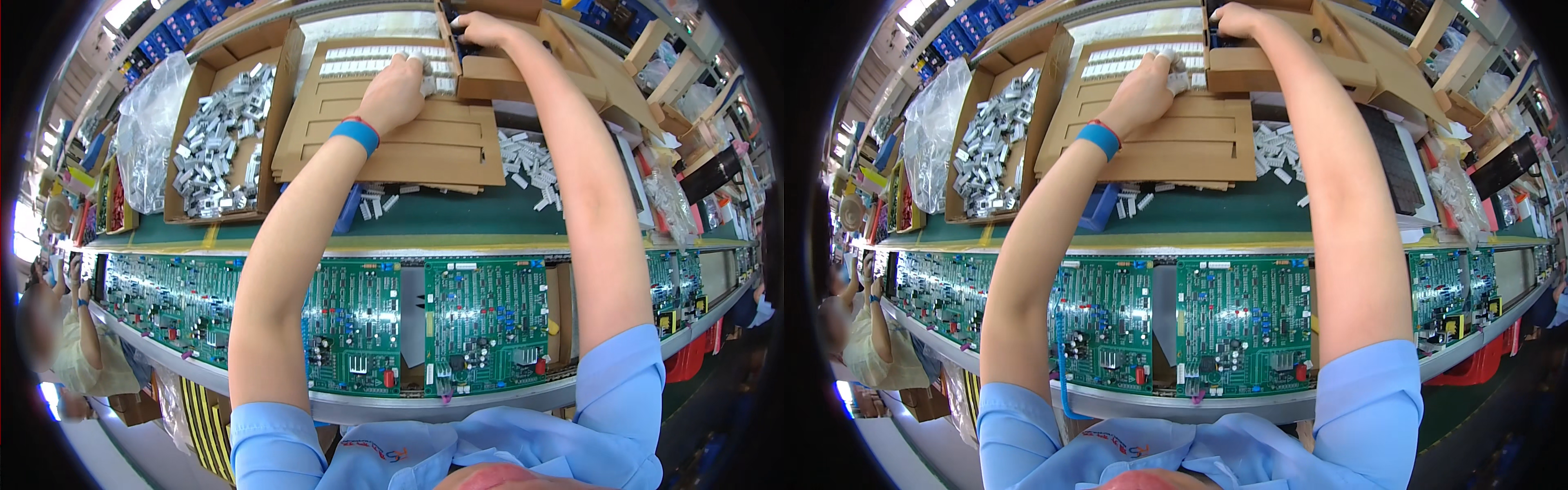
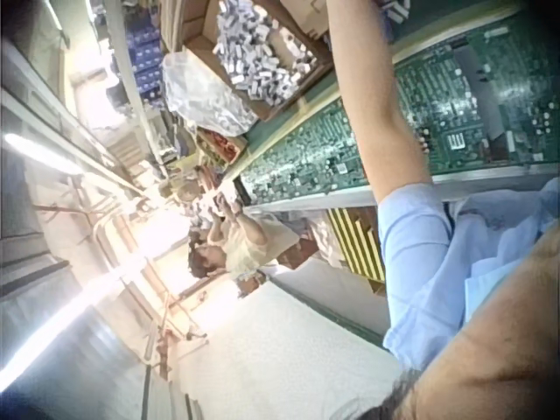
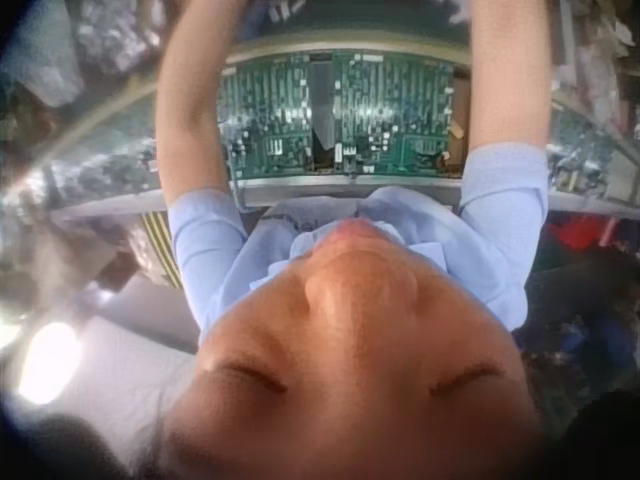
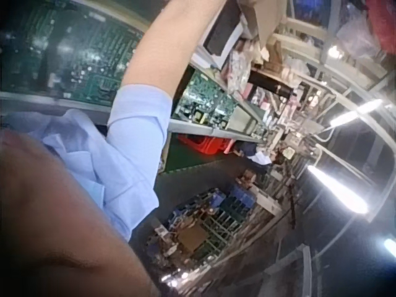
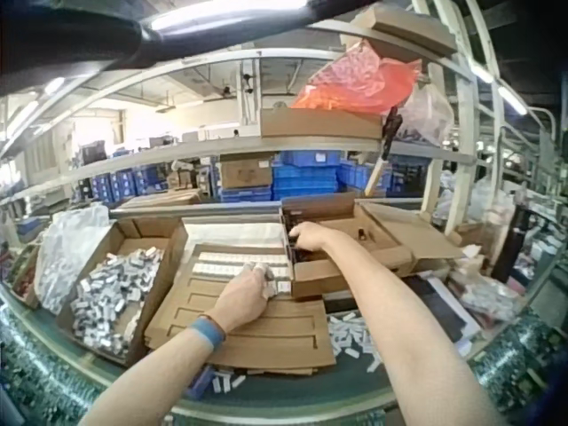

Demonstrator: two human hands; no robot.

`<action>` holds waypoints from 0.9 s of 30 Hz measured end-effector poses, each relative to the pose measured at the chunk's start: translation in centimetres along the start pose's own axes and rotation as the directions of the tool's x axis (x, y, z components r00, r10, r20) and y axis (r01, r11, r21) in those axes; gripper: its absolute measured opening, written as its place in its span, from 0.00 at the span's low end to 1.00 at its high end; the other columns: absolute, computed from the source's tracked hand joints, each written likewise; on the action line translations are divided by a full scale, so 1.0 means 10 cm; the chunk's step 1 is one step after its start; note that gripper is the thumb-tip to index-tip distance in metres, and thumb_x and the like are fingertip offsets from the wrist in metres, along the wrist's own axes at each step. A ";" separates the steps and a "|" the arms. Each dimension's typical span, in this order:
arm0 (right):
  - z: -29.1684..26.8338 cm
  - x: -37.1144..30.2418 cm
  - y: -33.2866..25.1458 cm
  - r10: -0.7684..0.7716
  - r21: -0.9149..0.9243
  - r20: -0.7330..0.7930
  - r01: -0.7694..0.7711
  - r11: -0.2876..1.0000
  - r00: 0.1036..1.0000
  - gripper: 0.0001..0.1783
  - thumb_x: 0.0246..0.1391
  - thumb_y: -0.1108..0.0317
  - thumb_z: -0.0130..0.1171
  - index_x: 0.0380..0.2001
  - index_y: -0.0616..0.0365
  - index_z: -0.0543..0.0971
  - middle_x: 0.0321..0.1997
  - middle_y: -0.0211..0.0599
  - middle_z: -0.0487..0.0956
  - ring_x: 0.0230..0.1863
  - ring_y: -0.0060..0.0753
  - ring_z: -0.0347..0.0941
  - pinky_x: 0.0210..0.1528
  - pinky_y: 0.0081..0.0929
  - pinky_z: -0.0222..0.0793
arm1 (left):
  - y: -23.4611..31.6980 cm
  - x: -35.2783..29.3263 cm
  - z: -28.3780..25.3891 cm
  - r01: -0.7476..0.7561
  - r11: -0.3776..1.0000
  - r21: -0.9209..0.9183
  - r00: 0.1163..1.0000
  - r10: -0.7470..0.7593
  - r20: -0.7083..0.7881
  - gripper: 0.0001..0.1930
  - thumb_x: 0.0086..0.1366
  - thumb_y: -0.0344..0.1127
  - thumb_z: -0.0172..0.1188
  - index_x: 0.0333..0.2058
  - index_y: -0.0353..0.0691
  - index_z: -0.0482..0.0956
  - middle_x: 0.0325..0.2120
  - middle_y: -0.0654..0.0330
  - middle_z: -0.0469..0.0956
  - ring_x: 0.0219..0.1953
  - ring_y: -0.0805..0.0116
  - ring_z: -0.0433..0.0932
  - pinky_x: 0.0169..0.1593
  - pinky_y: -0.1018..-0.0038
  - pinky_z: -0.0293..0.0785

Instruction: Assembling components onto circuit boards on a production line.

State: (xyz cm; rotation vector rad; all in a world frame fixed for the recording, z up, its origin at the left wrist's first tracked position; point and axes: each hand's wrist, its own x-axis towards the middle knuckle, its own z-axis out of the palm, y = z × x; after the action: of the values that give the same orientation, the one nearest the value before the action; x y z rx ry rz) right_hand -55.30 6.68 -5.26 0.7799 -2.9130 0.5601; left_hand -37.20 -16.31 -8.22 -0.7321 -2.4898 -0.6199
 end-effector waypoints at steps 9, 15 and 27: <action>0.03 -0.12 0.15 -0.448 0.330 -0.142 0.469 0.819 0.883 0.20 0.39 0.81 0.64 0.41 0.64 0.78 0.31 0.45 0.81 0.29 0.42 0.77 0.31 0.41 0.74 | 0.09 -0.03 -0.11 -0.031 0.995 -0.096 0.998 0.035 0.047 0.10 0.54 0.25 0.56 0.37 0.31 0.74 0.37 0.43 0.76 0.41 0.45 0.76 0.47 0.60 0.72; -0.09 0.02 0.34 0.105 -0.244 -0.001 -0.102 0.964 0.994 0.09 0.49 0.70 0.59 0.33 0.63 0.81 0.36 0.52 0.82 0.24 0.37 0.75 0.23 0.32 0.70 | 0.42 0.12 0.02 -0.199 0.976 0.089 0.975 0.189 0.114 0.12 0.53 0.22 0.54 0.39 0.32 0.72 0.37 0.46 0.73 0.40 0.44 0.75 0.46 0.57 0.72; -0.29 -0.50 -0.69 0.591 0.997 0.030 0.016 -0.072 0.806 0.12 0.61 0.75 0.50 0.47 0.66 0.74 0.51 0.51 0.75 0.38 0.38 0.76 0.34 0.20 0.80 | 0.18 -0.43 -0.86 0.095 0.961 -0.259 0.995 -0.100 -0.004 0.09 0.57 0.33 0.62 0.34 0.36 0.75 0.30 0.51 0.80 0.33 0.55 0.80 0.40 0.66 0.75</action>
State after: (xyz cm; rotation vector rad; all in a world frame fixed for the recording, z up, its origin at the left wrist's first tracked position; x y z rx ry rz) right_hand -47.61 4.54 -1.11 -0.1900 -1.6642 2.6280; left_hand -30.30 -21.20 -3.29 -0.6958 -2.4672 -0.9973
